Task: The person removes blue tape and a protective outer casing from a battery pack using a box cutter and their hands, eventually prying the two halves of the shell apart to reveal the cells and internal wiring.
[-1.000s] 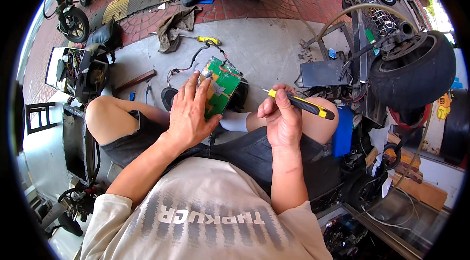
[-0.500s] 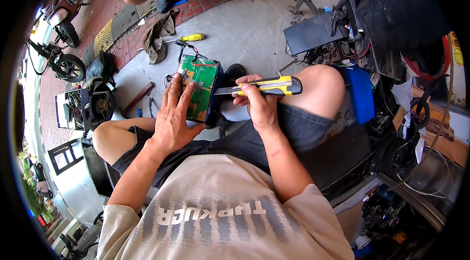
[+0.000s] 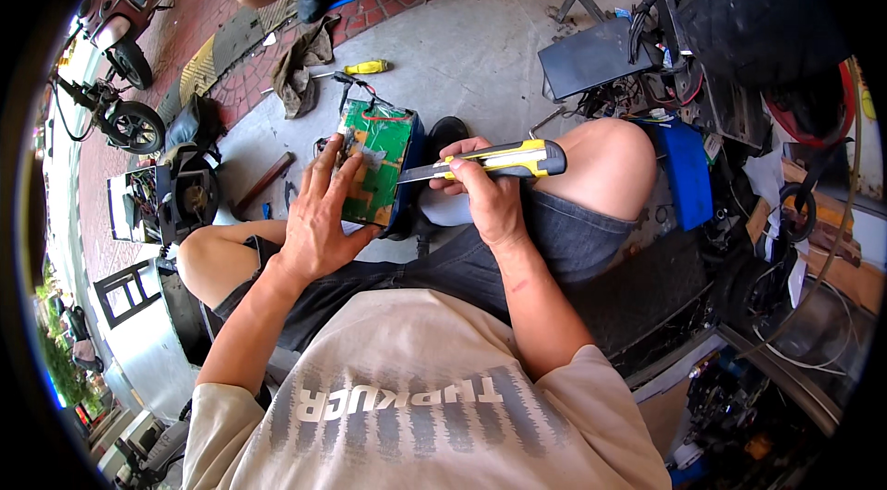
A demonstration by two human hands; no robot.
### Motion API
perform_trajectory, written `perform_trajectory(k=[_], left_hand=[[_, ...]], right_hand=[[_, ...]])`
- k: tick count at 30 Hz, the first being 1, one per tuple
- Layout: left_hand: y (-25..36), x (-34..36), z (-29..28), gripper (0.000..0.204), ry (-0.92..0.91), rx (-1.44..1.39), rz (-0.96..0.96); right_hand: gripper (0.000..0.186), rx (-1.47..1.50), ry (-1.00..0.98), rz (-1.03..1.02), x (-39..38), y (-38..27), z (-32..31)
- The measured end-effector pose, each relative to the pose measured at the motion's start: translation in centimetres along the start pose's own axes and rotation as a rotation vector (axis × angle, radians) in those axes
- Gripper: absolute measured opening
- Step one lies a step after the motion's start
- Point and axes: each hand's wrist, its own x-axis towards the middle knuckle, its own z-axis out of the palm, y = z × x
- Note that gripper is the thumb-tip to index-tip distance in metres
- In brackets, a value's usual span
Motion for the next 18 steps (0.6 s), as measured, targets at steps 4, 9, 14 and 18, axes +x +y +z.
perform_trajectory(k=[4, 9, 14, 18], left_hand=[[0.0, -0.2, 0.2, 0.105, 0.023, -0.014, -0.002], [-0.3, -0.2, 0.1, 0.103, 0.025, -0.018, 0.013], [-0.6, -0.3, 0.2, 0.103, 0.024, -0.005, 0.017], [-1.6, -0.8, 1.0, 0.101, 0.056, 0.006, 0.076]], right_hand=[[0.033, 0.021, -0.014, 0.038, 0.0, -0.3, -0.1], [0.034, 0.035, -0.01, 0.034, 0.0, -0.3, 0.0], [0.033, 0.027, -0.011, 0.014, 0.1, -0.2, 0.0], [0.032, 0.031, -0.014, 0.016, 0.1, -0.2, 0.0]])
